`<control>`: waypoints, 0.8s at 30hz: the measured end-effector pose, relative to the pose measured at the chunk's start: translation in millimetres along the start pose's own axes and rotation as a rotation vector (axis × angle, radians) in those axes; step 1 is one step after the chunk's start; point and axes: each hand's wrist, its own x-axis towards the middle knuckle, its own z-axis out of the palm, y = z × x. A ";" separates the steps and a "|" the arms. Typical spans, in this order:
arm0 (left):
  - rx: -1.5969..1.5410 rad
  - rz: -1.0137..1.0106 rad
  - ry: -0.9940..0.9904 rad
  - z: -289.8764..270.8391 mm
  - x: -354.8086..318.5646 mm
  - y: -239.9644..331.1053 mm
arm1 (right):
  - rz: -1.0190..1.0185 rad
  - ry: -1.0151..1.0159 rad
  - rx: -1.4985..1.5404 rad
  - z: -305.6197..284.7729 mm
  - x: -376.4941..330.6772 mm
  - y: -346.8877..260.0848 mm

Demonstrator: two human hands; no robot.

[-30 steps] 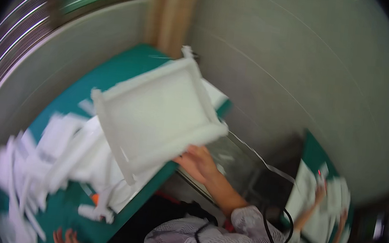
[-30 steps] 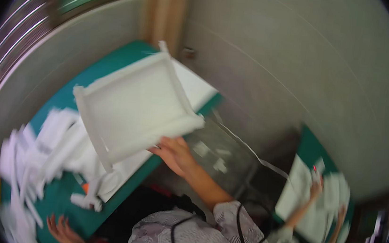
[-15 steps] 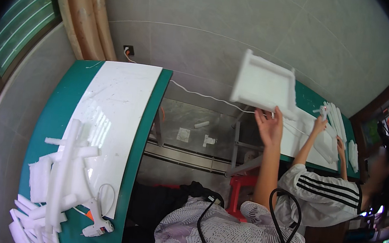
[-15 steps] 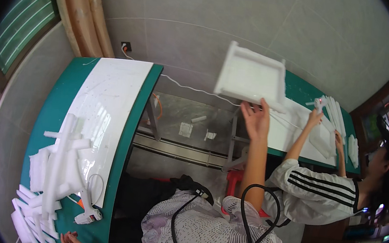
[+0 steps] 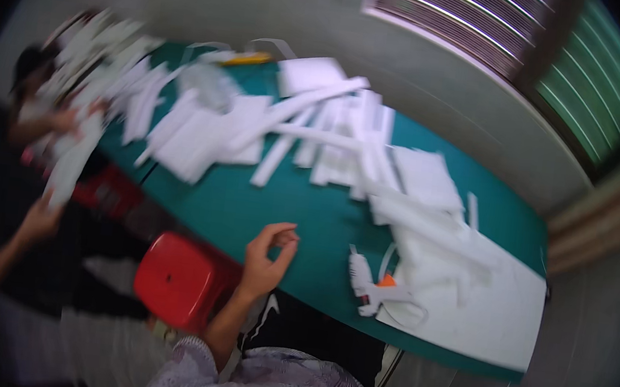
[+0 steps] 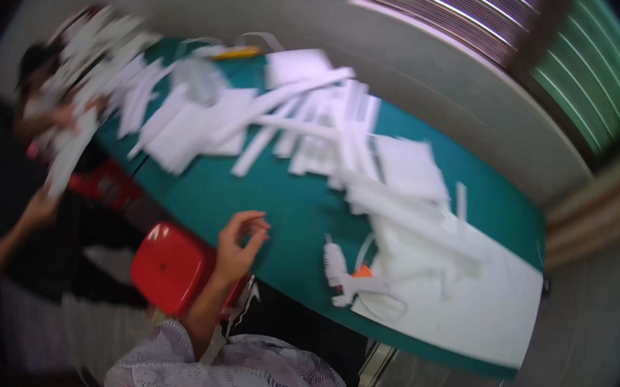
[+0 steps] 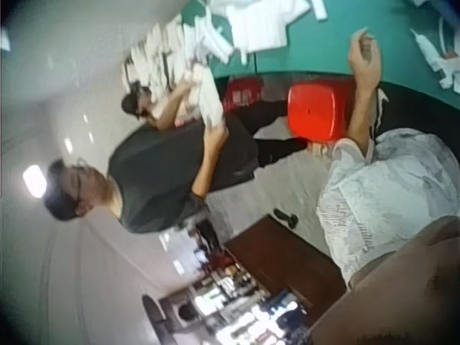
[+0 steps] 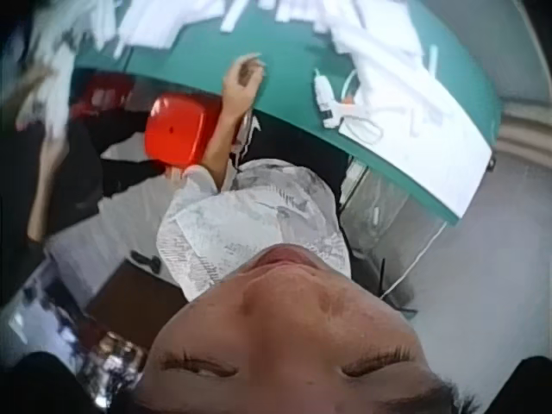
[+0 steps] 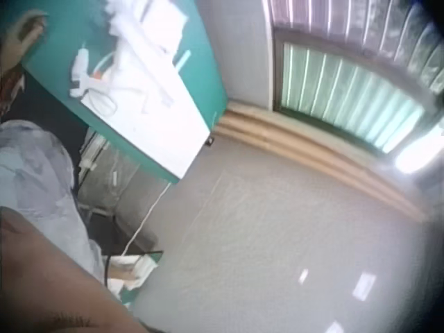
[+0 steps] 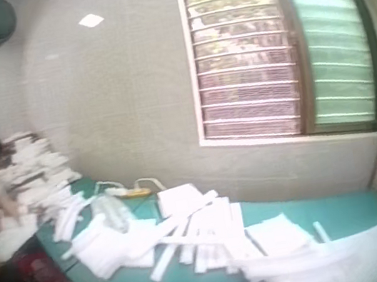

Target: The person assembles foam packaging boxes by applying glue with a hot glue gun onto foam strips and attaching them along the edges of foam bases by hand.

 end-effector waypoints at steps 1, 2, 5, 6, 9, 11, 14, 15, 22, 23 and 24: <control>0.036 -0.015 0.075 -7.0 -0.1 3.2 | -0.029 -0.019 -0.066 32.2 -16.0 8.5; 0.029 -0.009 0.061 -13.2 -0.7 4.6 | -0.057 -0.051 -0.116 60.8 -34.2 15.1; 0.025 0.005 0.097 -31.8 0.5 8.4 | -0.129 -0.158 -0.238 128.3 -89.6 28.5; -0.002 0.021 0.088 -40.0 1.5 10.3 | -0.150 -0.188 -0.274 147.4 -105.5 31.1; 0.052 0.002 0.138 -61.5 6.9 4.4 | -0.227 -0.258 -0.313 185.0 -143.0 37.3; 0.073 -0.014 0.159 -77.0 10.9 -1.6 | -0.282 -0.289 -0.337 204.3 -160.1 36.4; -0.018 -0.061 0.309 -106.2 20.5 -14.8 | -0.349 -0.315 -0.380 225.2 -180.2 35.4; -0.050 -0.067 0.371 -117.7 25.9 -20.8 | -0.374 -0.321 -0.394 228.7 -185.8 32.6; -0.034 -0.270 0.702 -215.6 85.2 -61.6 | -0.488 -0.312 -0.480 256.5 -212.0 27.7; -0.030 -0.381 0.689 -222.2 92.4 -65.2 | -0.504 -0.305 -0.487 258.8 -213.8 26.2; -0.035 -0.351 0.677 -227.3 98.1 -67.6 | -0.519 -0.298 -0.494 260.0 -215.9 24.4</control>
